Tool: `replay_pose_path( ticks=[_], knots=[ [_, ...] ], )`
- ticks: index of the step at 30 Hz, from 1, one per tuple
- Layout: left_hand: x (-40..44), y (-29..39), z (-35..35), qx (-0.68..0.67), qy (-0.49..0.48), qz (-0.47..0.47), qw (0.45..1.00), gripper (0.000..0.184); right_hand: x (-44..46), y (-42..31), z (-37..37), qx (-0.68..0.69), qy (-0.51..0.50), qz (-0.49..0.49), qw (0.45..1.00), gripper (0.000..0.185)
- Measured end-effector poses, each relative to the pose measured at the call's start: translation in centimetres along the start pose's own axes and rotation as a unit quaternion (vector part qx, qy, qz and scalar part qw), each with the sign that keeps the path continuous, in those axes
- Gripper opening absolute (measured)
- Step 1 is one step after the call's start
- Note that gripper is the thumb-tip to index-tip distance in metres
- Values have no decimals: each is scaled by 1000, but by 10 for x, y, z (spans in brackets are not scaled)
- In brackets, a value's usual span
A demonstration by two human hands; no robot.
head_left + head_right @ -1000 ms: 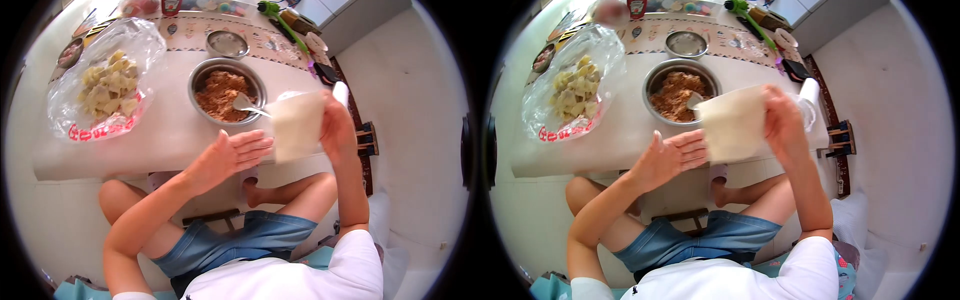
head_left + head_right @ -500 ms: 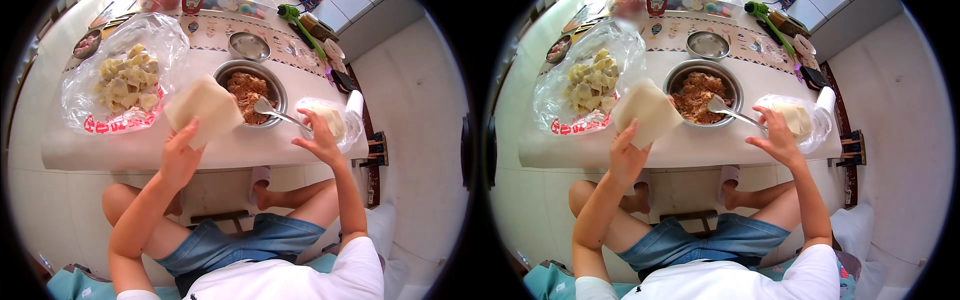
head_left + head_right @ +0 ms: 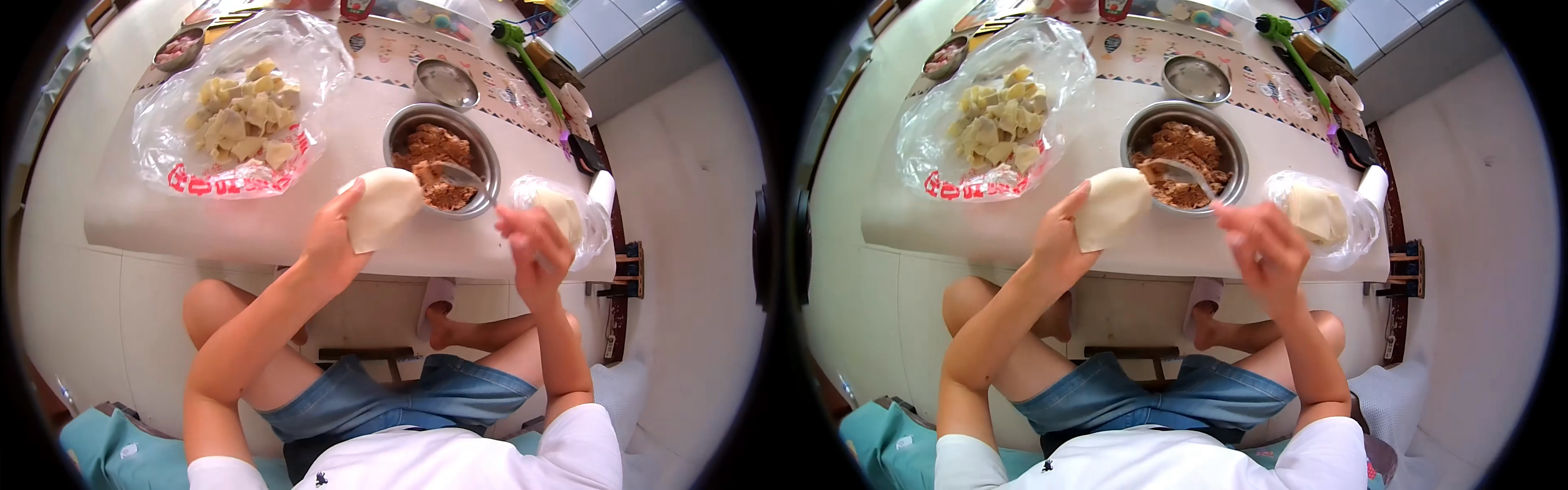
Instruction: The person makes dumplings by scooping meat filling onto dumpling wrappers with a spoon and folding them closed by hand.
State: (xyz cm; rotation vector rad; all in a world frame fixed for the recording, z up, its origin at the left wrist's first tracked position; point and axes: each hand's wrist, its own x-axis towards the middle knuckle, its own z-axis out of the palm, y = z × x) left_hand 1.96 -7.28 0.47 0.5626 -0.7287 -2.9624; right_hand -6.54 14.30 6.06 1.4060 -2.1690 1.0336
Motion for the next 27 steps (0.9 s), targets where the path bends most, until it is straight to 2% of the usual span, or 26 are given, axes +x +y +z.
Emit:
replay_pose_path(
  ticks=[2, 5, 8, 9, 10, 12, 13, 15, 18, 20, 27],
  knots=[
    [-1, 0, 6, -72, -10, -45, 996, 47, -8, -4, 13, -70, -27, -182, 980, 23],
    [4, 4, 0, -124, -104, -27, 986, 46, -27, 3, 34, -114, -82, -290, 947, 30],
    [8, 5, -6, -123, -72, -5, 990, 43, -37, 1, 28, -114, -82, -282, 949, 31],
    [7, 6, -5, -121, -60, 4, 991, 44, -39, -1, 20, -105, -84, -269, 954, 30],
    [6, 10, -1, -119, -49, 14, 992, 45, -39, -5, 14, -74, -59, -216, 972, 28],
    [1, 14, 8, -108, -27, 19, 994, 46, -37, -15, 3, -13, -7, -104, 994, 25],
    [-4, 14, 14, -99, -15, 13, 995, 46, -33, -20, 0, 81, 19, -10, 996, 23],
    [-7, 12, 16, -93, -29, -5, 995, 45, -20, -28, 0, 261, 70, 175, 947, 21],
    [-5, 9, 11, -84, -101, -33, 991, 44, -5, -26, 5, 281, -11, 201, 938, 23],
    [-6, 8, 6, -51, -146, -52, 987, 44, -5, -25, 12, 284, 3, 201, 938, 23],
    [-4, 8, 7, -23, -131, -65, 989, 46, -8, -22, 10, 198, 90, 165, 962, 23]
  ],
)
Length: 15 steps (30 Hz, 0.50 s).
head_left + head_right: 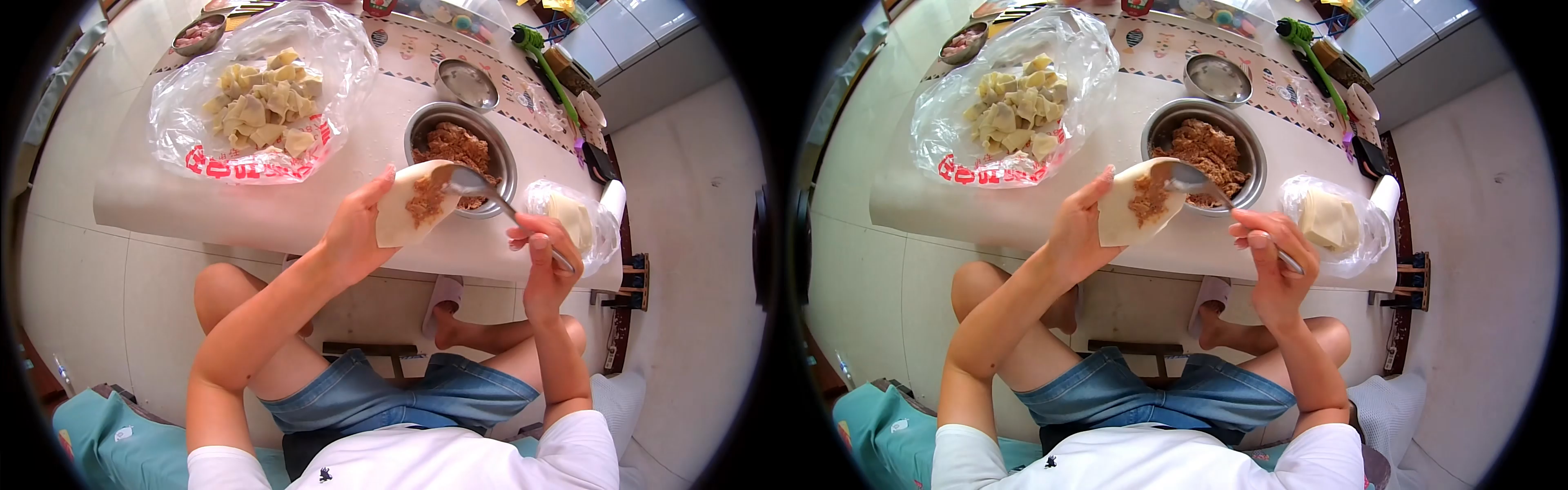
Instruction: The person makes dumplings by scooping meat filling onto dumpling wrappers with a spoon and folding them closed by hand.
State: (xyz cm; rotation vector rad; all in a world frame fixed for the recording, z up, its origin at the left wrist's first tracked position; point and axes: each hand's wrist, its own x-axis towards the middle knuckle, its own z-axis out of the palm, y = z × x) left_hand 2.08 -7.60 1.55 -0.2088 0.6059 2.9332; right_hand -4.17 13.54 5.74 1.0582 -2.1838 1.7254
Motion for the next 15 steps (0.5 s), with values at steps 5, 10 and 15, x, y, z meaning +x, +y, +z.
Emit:
replay_pose_path(
  ticks=[5, 10, 15],
  knots=[
    [1, -2, -2, -6, 9, 25, 1000, 47, -5, -2, -8, 188, 53, 165, 967, 29],
    [-5, -6, 7, 42, 20, 21, 999, 48, -10, 13, 4, 308, 16, 315, 898, 30],
    [-4, -9, 2, 54, -6, 13, 998, 47, -12, 12, 14, 342, -10, 381, 859, 28]
  ],
)
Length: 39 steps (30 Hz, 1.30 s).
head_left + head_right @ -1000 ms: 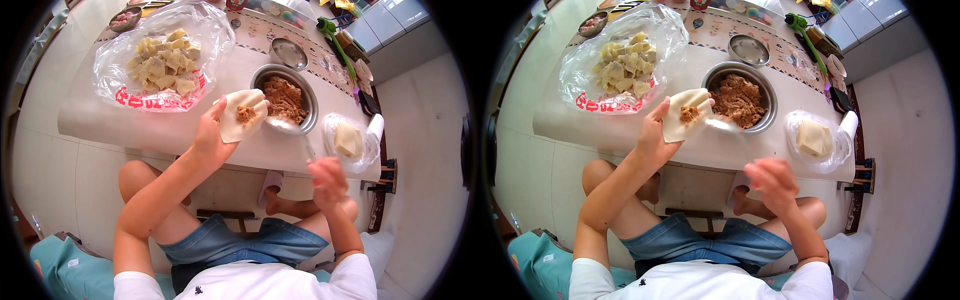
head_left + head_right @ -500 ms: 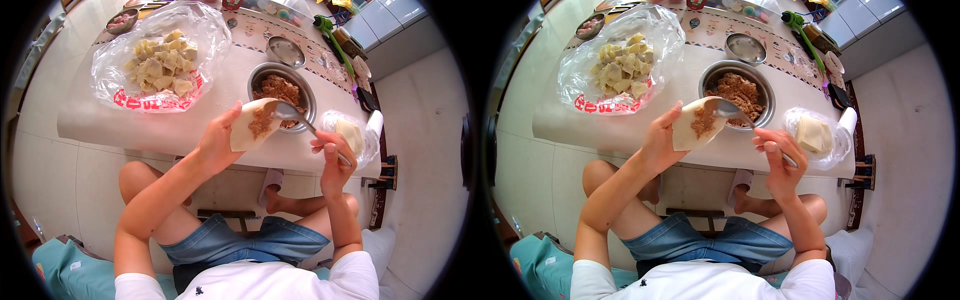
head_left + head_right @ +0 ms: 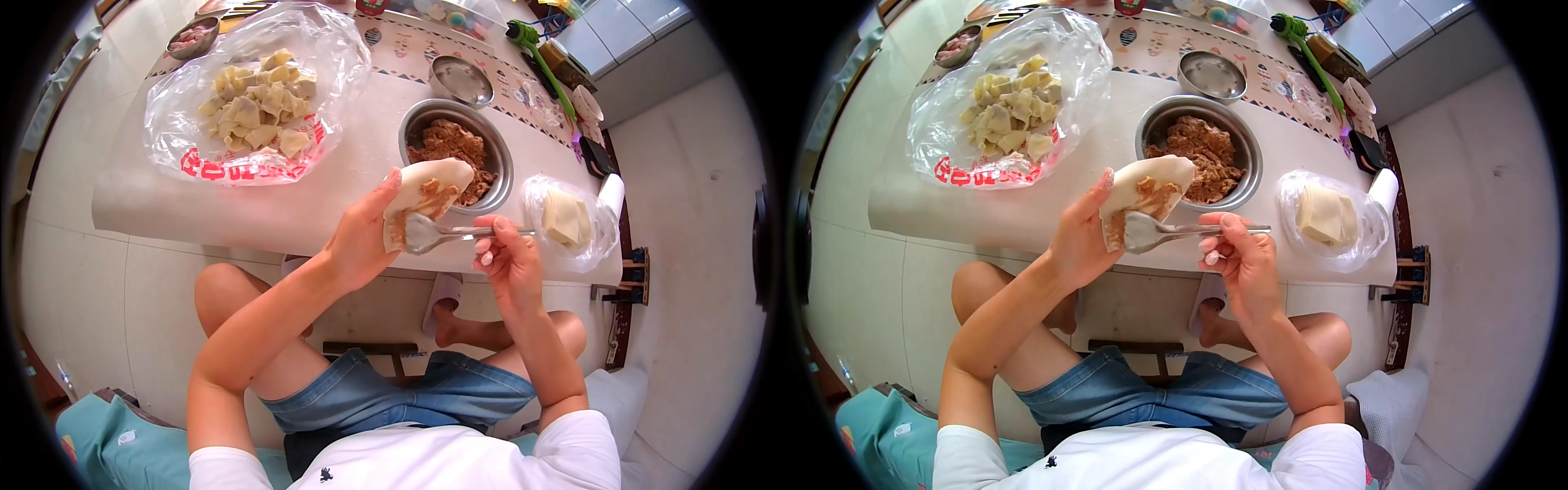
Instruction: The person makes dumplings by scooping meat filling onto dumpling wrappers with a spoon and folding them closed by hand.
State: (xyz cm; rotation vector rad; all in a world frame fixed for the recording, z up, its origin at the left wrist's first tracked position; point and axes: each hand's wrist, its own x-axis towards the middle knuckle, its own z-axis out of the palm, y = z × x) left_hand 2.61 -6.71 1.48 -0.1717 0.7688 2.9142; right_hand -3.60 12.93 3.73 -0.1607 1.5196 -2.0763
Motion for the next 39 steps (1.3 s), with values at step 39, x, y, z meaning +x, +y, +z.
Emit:
replay_pose_path(
  ticks=[39],
  knots=[
    [7, -12, 9, -86, 8, -13, 996, 48, 38, -17, 25, -483, -12, -363, 796, 20]
  ],
)
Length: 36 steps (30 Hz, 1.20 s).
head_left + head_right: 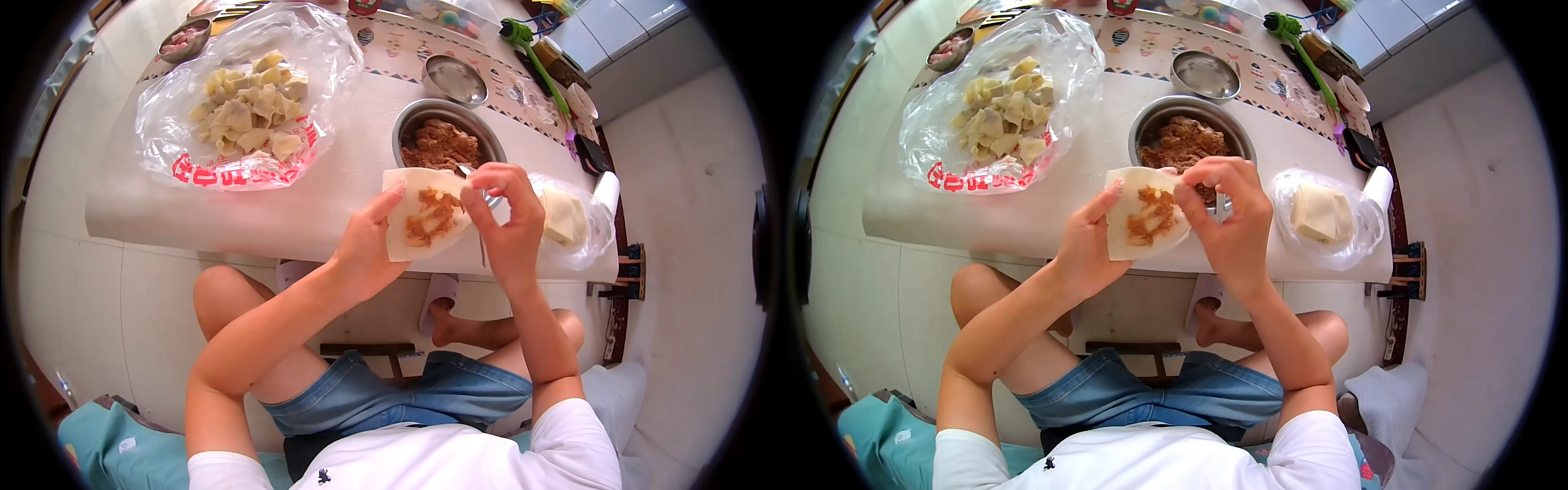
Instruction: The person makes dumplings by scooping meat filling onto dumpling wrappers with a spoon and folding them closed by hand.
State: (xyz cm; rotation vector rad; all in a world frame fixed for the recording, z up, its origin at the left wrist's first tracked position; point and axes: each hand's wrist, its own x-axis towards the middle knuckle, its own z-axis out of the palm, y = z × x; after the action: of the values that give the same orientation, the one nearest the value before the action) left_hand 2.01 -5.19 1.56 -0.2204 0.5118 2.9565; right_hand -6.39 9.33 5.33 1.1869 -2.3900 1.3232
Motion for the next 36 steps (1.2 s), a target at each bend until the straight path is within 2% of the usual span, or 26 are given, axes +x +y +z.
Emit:
replay_pose_path(
  ticks=[2, 5, 6, 9, 10, 13, 16, 19, 22, 25, 28, 31, 34, 36],
  knots=[
    [6, -2, -9, -17, -61, 0, 998, 51, -1, -9, 2, -166, 2, -189, 968, 20],
    [1, 4, -4, 4, -104, -3, 995, 53, -9, -26, 7, -169, -52, -184, 967, 18],
    [1, 4, -3, -3, -98, 0, 995, 52, -9, -24, 5, -156, -36, -180, 971, 19],
    [0, 4, 0, -13, -84, 10, 996, 49, -5, -21, 3, -139, 27, -60, 988, 20],
    [0, 3, 1, -7, -83, 13, 996, 50, -3, -19, 2, -148, 7, -47, 988, 20],
    [1, 4, 2, 7, -97, 21, 995, 52, -4, -16, 4, -127, -23, -25, 991, 21],
    [0, 6, 1, 12, -112, 28, 993, 53, -8, -27, 3, -140, -39, -103, 984, 22],
    [0, 5, 0, 15, -106, 26, 994, 53, -8, -20, 5, -48, -13, -38, 998, 20],
    [-1, 5, -1, 31, -100, 19, 994, 53, -2, -29, 8, -157, -40, -23, 986, 18],
    [-1, 3, 2, 31, -94, 22, 995, 54, -5, -24, 10, -172, -38, -47, 983, 18],
    [1, 1, -5, 24, -90, 14, 996, 56, -3, -16, 14, -247, 2, -100, 964, 17],
    [0, 2, -8, 21, -87, 4, 996, 57, -5, -15, 13, -312, 24, -193, 930, 21],
    [0, 3, -5, -18, -89, 5, 996, 53, -11, -20, 12, -293, 4, -220, 930, 23],
    [-1, 4, -2, -26, -83, 7, 996, 51, -13, -17, 12, -242, -23, -190, 951, 24]
  ],
)
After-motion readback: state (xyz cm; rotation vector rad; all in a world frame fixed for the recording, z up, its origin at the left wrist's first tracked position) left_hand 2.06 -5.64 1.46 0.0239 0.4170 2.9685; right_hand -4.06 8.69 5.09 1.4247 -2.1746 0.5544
